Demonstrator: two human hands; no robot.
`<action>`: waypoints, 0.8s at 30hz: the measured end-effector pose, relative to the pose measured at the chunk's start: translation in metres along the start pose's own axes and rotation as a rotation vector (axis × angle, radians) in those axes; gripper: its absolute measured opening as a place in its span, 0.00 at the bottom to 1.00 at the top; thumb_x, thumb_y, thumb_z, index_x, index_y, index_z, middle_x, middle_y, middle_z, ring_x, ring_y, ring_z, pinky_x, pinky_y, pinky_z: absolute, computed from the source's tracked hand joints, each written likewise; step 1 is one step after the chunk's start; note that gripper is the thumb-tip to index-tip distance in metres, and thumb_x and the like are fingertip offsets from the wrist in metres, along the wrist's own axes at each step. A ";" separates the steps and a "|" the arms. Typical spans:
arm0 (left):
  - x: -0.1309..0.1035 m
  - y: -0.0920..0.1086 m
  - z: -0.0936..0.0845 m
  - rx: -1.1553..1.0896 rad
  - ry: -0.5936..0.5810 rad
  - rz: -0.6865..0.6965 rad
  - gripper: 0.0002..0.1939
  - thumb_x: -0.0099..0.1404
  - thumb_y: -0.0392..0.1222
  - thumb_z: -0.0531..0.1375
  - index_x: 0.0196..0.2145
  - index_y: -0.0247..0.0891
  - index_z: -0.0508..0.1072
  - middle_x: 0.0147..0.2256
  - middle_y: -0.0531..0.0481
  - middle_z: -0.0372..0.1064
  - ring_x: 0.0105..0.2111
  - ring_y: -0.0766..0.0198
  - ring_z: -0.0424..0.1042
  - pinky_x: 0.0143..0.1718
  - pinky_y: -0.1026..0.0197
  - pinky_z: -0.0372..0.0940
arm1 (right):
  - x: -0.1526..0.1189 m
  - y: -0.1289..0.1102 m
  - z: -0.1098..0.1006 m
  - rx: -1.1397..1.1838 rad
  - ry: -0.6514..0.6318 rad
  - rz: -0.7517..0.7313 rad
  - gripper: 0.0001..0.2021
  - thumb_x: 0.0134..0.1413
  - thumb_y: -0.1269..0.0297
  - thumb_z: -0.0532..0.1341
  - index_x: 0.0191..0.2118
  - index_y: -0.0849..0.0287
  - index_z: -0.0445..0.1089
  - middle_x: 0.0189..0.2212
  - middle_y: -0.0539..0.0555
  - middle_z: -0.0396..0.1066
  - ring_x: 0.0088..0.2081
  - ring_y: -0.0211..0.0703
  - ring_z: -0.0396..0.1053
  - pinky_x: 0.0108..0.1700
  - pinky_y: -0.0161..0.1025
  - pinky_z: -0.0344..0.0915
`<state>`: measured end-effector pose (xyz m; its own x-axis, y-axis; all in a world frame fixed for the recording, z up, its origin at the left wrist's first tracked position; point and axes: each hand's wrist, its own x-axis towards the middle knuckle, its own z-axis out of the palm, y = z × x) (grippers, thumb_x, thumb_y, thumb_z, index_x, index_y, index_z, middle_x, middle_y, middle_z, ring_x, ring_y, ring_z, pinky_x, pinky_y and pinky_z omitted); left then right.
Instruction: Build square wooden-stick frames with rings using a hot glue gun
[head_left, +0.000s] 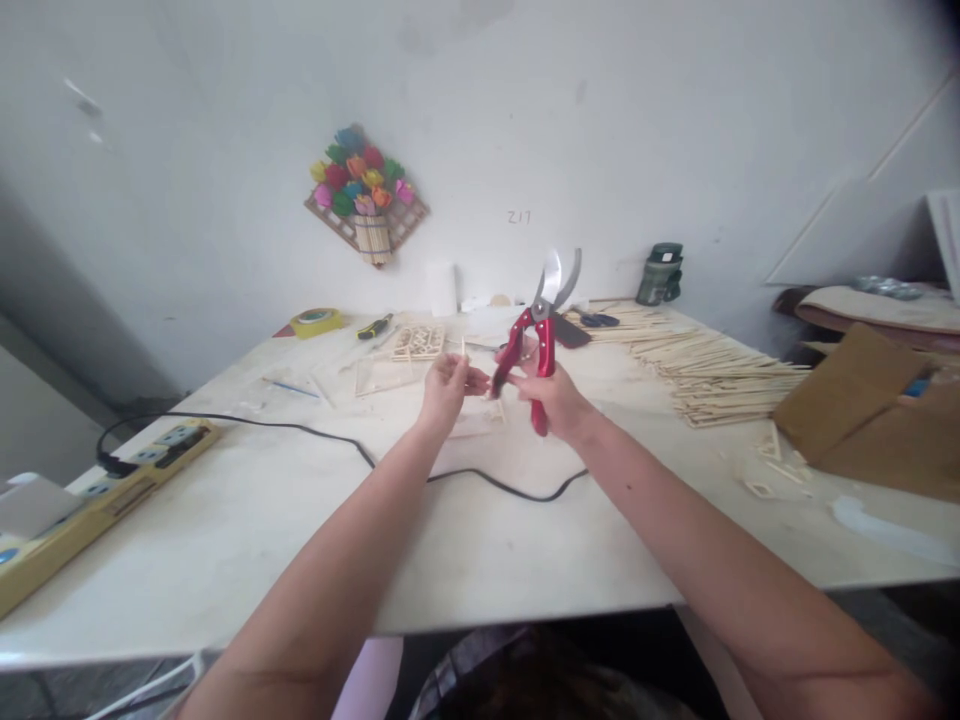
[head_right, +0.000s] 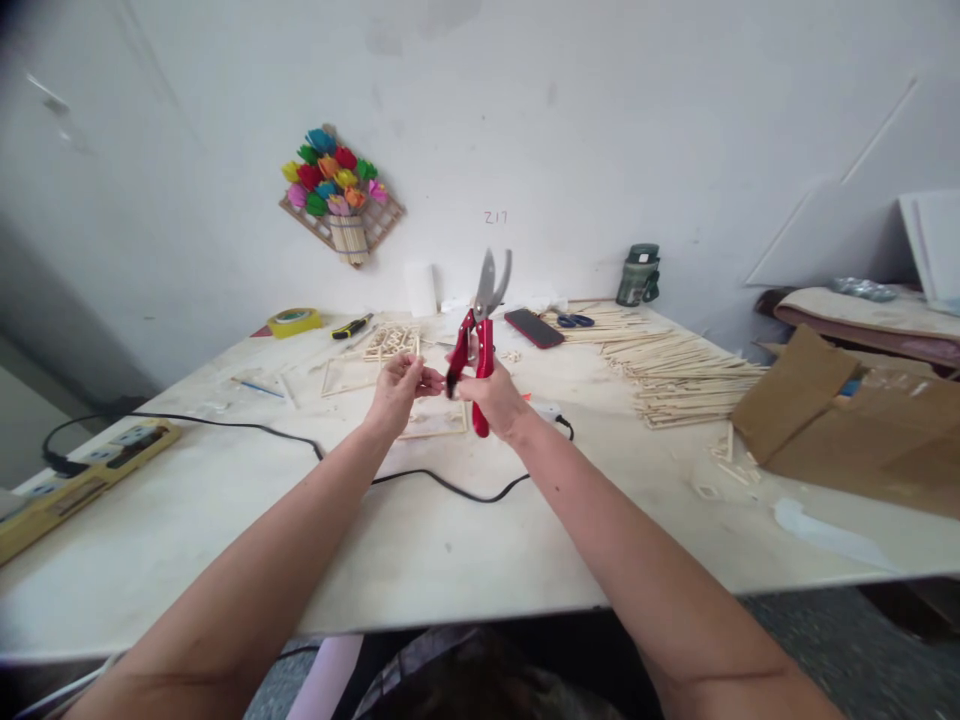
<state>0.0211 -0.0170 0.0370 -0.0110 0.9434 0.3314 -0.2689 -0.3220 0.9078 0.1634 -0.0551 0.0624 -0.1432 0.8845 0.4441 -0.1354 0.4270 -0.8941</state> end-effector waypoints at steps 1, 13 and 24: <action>0.001 0.001 -0.003 -0.002 -0.002 0.007 0.17 0.53 0.51 0.59 0.29 0.37 0.57 0.20 0.53 0.67 0.18 0.68 0.68 0.23 0.64 0.65 | 0.002 -0.002 -0.007 -0.162 0.045 -0.012 0.24 0.30 0.72 0.54 0.42 0.56 0.62 0.36 0.52 0.66 0.38 0.45 0.63 0.41 0.43 0.60; 0.000 0.000 -0.011 -0.011 -0.114 -0.019 0.17 0.53 0.50 0.60 0.32 0.32 0.65 0.26 0.47 0.71 0.24 0.67 0.71 0.31 0.61 0.67 | 0.009 0.009 -0.049 -1.227 -0.091 0.024 0.27 0.39 0.69 0.57 0.51 0.61 0.59 0.41 0.60 0.64 0.43 0.50 0.62 0.43 0.40 0.59; 0.004 0.003 -0.020 0.036 -0.160 -0.013 0.18 0.53 0.51 0.59 0.33 0.32 0.67 0.24 0.48 0.69 0.20 0.69 0.68 0.21 0.66 0.64 | 0.008 0.003 -0.057 -1.389 -0.186 0.079 0.29 0.41 0.63 0.58 0.53 0.63 0.56 0.44 0.62 0.63 0.46 0.52 0.60 0.44 0.40 0.57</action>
<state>0.0009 -0.0122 0.0359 0.1471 0.9238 0.3535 -0.2329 -0.3150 0.9201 0.2180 -0.0361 0.0598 -0.2456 0.9238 0.2937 0.9306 0.3096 -0.1955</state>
